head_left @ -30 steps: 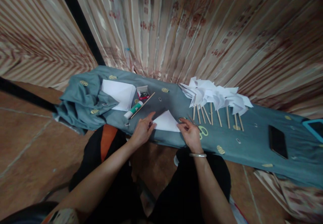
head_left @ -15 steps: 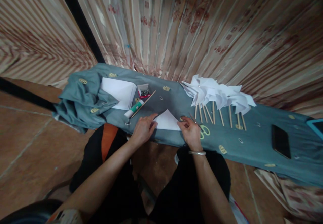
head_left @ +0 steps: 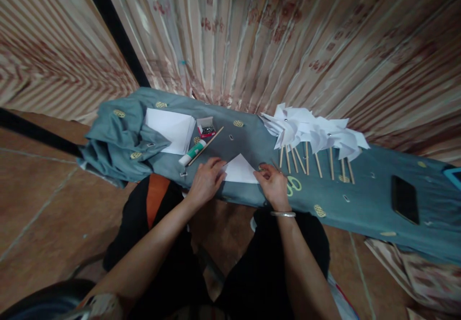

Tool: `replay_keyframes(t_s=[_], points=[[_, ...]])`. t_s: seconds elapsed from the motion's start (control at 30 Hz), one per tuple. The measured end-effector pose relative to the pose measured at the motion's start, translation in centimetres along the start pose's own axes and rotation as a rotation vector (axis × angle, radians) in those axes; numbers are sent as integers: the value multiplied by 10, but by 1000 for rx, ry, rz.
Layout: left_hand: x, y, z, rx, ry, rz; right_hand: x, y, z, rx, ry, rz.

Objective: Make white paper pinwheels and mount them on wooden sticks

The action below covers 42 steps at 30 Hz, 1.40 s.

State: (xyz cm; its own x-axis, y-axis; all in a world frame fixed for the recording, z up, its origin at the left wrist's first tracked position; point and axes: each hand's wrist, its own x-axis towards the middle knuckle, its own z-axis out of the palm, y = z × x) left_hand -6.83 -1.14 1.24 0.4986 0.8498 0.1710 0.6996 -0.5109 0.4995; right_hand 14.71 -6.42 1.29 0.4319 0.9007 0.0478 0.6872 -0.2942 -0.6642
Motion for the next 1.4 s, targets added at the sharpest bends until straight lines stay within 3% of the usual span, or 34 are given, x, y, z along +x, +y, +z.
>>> replay_keyframes(t_s=[0.17, 0.27, 0.33, 0.6, 1.4], points=[[-6, 17, -2, 128, 43, 228, 1, 1, 0, -11, -13, -26], [-12, 31, 8, 169, -7, 402, 2, 2, -1, -14, -24, -31], [-14, 36, 17, 182, -53, 432, 1, 2, -1, -17, -27, -36], [-18, 31, 32, 183, -127, 392, 1, 4, 0, -39, -13, -64], [-22, 26, 40, 170, -115, 388, 1, 2, 0, -70, -9, -69]])
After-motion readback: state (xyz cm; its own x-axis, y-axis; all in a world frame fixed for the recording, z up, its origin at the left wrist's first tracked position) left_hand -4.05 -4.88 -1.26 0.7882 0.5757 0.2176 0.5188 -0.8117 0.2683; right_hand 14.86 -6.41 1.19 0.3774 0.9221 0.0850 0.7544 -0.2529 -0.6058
